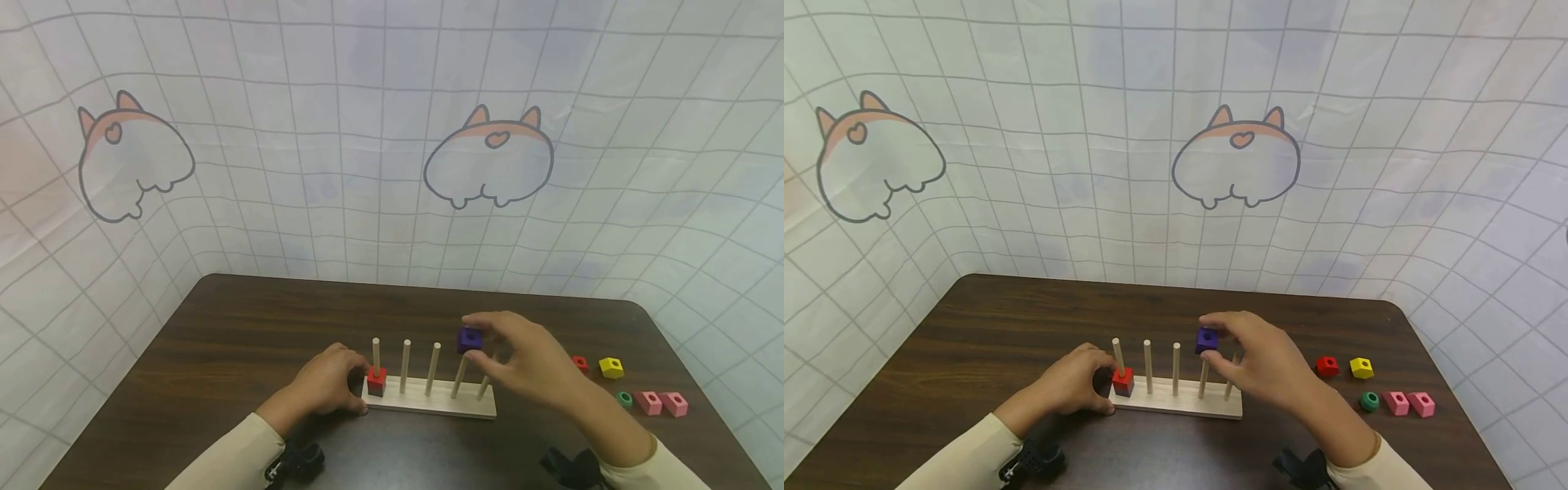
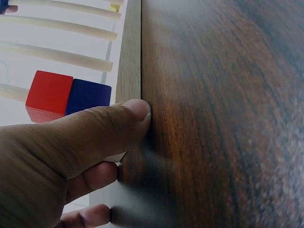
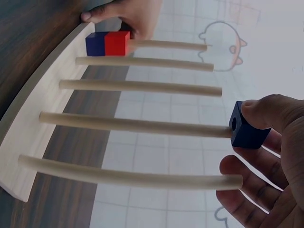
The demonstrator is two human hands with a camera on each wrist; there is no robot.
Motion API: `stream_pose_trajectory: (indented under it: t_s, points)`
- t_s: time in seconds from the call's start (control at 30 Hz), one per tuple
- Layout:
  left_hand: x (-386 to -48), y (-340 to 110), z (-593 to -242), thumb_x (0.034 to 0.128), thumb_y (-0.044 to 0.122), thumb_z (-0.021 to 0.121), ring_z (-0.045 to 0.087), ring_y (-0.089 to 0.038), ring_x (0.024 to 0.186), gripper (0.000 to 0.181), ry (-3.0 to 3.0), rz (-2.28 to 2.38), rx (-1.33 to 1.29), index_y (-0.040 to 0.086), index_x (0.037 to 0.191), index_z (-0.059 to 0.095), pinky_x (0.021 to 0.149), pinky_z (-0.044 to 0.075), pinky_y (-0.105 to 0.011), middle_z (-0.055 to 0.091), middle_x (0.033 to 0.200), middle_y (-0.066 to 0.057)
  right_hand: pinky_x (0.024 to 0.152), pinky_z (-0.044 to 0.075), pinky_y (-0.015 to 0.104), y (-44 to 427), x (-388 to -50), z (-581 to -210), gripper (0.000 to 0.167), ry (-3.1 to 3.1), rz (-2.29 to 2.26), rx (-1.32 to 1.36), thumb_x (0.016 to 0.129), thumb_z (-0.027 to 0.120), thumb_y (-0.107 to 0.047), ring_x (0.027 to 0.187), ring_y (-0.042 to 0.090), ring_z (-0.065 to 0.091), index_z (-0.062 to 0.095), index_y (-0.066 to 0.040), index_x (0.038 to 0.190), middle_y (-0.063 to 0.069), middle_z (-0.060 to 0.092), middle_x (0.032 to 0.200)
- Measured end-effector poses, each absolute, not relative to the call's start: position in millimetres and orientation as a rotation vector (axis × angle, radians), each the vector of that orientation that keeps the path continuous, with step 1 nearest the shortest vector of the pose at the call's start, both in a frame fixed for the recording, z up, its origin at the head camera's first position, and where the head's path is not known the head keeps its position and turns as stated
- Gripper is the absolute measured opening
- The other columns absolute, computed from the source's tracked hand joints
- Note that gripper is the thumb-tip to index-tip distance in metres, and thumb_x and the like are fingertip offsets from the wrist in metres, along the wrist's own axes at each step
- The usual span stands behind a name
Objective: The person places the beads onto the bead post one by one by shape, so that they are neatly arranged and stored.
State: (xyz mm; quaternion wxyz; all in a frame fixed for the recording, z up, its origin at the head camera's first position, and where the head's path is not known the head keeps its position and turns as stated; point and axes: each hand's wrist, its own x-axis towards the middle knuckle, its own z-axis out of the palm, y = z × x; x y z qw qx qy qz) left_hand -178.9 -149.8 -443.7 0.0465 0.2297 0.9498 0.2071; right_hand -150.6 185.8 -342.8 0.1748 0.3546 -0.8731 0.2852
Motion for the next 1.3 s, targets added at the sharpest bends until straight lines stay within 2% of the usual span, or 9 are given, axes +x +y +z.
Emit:
stream_pose_trajectory:
  t_s: [0.2,0.43,0.57,1.0,1.1,1.3]
  points:
    - [-177.9,-149.7,-442.4,0.0604,0.034,0.098,0.058,-0.023,0.109,0.05,2.892,0.649,0.693,0.019,0.102,0.074,0.086,0.052,-0.045,0.067,0.101,0.006,0.062,0.053,0.026,176.9,-151.1,-342.7,0.049,-2.446,0.833,1.043,0.08,0.087,-0.009,0.083,0.012,0.066,0.067,-0.008,0.125,0.001,0.07,0.109]
    - [-178.6,-149.4,-442.9,0.0605,0.034,0.098,0.057,-0.022,0.108,0.05,2.891,0.637,0.693,0.019,0.101,0.074,0.086,0.052,-0.044,0.067,0.098,0.008,0.075,0.058,0.034,166.3,-151.8,-343.2,0.047,-2.456,0.83,1.054,0.082,0.087,-0.013,0.089,0.013,0.068,0.067,-0.005,0.124,0.001,0.07,0.111]
    - [-179.0,-149.4,-443.0,0.06,0.034,0.098,0.057,-0.022,0.108,0.049,2.891,0.636,0.698,0.019,0.1,0.074,0.086,0.052,-0.044,0.067,0.098,0.008,0.075,0.057,0.034,161.4,-151.8,-344.9,0.048,-2.483,0.857,1.047,0.083,0.086,-0.014,0.089,0.013,0.068,0.066,-0.007,0.126,0.0,0.069,0.11]
    - [-179.2,-149.5,-443.9,0.0596,0.033,0.098,0.057,-0.022,0.108,0.049,2.891,0.65,0.699,0.02,0.1,0.074,0.087,0.051,-0.045,0.067,0.099,0.008,0.064,0.051,0.025,145.3,-151.5,-344.4,0.046,-2.558,0.862,0.995,0.084,0.086,-0.017,0.081,0.013,0.062,0.068,-0.01,0.126,-0.002,0.068,0.107]
    - [-179.3,-149.6,-443.9,0.0591,0.033,0.098,0.058,-0.022,0.107,0.049,2.898,0.649,0.711,0.02,0.1,0.074,0.086,0.052,-0.044,0.067,0.097,0.008,0.067,0.052,0.027,140.8,-151.9,-343.4,0.046,-2.584,0.858,0.983,0.085,0.085,-0.019,0.085,0.011,0.062,0.068,-0.01,0.127,-0.002,0.068,0.11]
    - [-180.3,-149.7,-445.7,0.059,0.034,0.098,0.058,-0.022,0.107,0.049,2.902,0.638,0.714,0.02,0.099,0.074,0.085,0.052,-0.044,0.067,0.096,0.009,0.081,0.056,0.035,131.4,-152.9,-342.2,0.045,-2.607,0.853,0.972,0.087,0.084,-0.022,0.097,0.012,0.066,0.067,-0.013,0.127,-0.003,0.069,0.114]
